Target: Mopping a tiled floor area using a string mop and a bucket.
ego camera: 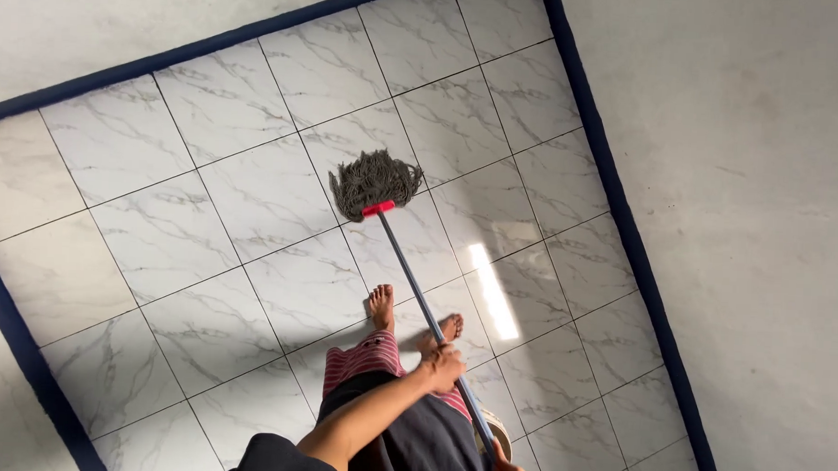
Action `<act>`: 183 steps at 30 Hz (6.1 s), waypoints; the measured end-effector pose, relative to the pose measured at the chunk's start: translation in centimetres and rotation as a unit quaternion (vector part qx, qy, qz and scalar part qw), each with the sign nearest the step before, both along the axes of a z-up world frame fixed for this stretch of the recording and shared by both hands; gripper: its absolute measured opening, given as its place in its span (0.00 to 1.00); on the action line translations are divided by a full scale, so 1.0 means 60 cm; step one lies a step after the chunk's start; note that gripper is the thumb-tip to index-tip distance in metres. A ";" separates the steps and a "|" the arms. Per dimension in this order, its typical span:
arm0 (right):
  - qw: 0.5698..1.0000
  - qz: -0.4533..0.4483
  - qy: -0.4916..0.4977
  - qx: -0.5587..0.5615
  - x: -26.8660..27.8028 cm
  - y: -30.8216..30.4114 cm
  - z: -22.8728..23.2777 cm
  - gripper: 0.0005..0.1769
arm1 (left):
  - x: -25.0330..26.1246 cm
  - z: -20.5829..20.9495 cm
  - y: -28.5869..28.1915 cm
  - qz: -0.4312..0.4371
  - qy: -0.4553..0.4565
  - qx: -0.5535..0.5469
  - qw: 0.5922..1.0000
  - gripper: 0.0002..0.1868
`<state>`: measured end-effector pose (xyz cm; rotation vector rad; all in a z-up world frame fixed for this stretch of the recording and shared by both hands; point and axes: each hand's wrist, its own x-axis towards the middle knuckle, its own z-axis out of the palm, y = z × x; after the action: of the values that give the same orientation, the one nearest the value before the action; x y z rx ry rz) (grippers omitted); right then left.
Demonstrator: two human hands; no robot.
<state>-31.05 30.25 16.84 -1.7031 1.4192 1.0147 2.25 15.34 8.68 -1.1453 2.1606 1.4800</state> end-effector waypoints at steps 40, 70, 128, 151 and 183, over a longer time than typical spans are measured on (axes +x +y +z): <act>0.991 -0.024 -0.128 0.015 0.460 -0.074 0.017 0.37 | 0.175 -0.152 0.113 0.126 -0.288 -0.127 0.941 0.22; 0.994 -0.005 -0.101 0.046 0.358 0.125 0.129 0.36 | 0.065 -0.081 0.319 -0.014 -0.228 -0.156 0.961 0.22; 0.989 0.030 0.051 0.139 0.464 0.130 0.074 0.40 | 0.154 -0.081 0.346 -0.018 0.230 -0.128 0.965 0.09; 0.994 0.042 -0.008 0.100 0.443 0.141 -0.005 0.41 | 0.155 -0.072 0.326 -0.124 0.032 -0.120 0.984 0.12; 0.996 -0.028 -0.079 -0.018 0.573 0.104 0.151 0.45 | 0.246 -0.064 0.252 -0.054 -0.086 -0.089 0.991 0.11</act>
<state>3.31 36.46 25.88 -1.7192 1.3808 0.8093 16.99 30.46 4.84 -1.1465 2.2295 1.1196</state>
